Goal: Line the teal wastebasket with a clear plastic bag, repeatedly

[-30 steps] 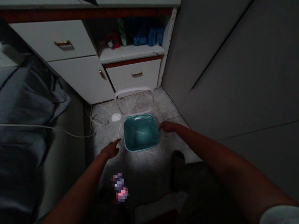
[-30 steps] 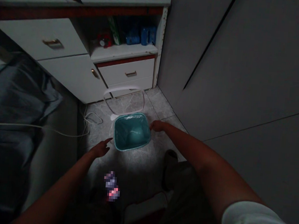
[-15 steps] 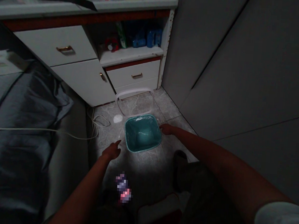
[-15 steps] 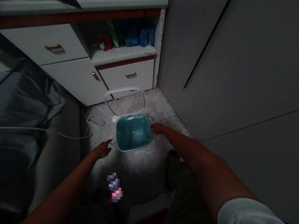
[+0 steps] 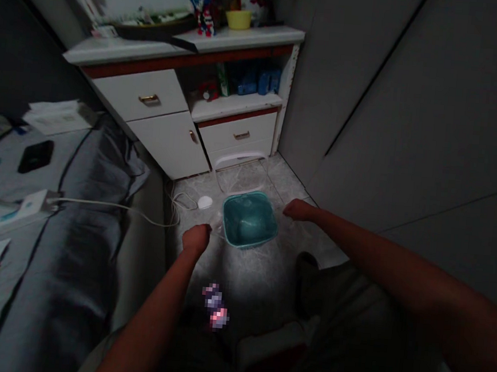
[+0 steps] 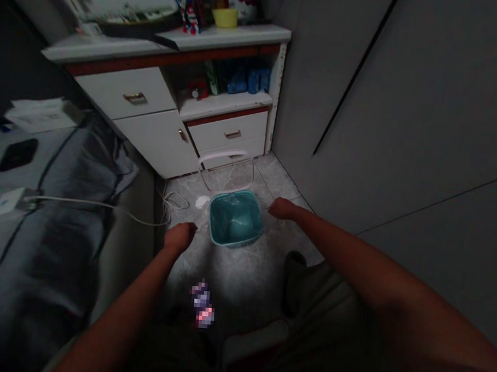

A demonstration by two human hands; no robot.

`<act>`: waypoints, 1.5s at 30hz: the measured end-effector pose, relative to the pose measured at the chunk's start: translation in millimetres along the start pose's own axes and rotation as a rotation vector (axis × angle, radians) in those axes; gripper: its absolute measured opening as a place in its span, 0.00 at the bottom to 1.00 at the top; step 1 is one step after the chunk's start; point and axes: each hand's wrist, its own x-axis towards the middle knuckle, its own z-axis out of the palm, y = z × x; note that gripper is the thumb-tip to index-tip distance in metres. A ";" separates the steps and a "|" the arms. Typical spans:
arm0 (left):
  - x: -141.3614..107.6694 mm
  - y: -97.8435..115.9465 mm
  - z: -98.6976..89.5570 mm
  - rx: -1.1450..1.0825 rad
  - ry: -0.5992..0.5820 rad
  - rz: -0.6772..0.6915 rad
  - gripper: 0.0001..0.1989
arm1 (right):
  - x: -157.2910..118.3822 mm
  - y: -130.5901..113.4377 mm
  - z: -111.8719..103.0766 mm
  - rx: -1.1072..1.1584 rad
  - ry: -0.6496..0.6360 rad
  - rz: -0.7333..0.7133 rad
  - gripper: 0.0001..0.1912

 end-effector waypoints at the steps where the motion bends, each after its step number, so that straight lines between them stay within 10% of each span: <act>1: -5.0 -0.4 -5.1 -0.002 0.020 0.008 0.21 | -6.9 -3.1 -4.8 0.021 0.013 0.030 0.16; 17: -104.0 -28.7 -81.0 -0.322 0.385 0.422 0.05 | -118.7 -44.2 -61.8 0.448 0.200 -0.077 0.20; 24: -148.7 -46.9 -129.0 -0.553 0.291 0.665 0.20 | -186.2 -58.4 -85.0 0.563 0.130 -0.110 0.35; 32: -202.3 -60.1 -160.7 -0.734 0.090 0.638 0.24 | -244.0 -69.1 -117.3 0.649 -0.099 -0.015 0.29; 40: -218.4 -74.4 -173.2 -0.821 -0.003 0.646 0.20 | -263.2 -57.8 -135.9 0.781 -0.320 0.021 0.19; 45: -199.3 -73.8 -172.6 -0.851 0.022 0.645 0.24 | -249.8 -48.4 -127.9 0.859 -0.157 -0.013 0.18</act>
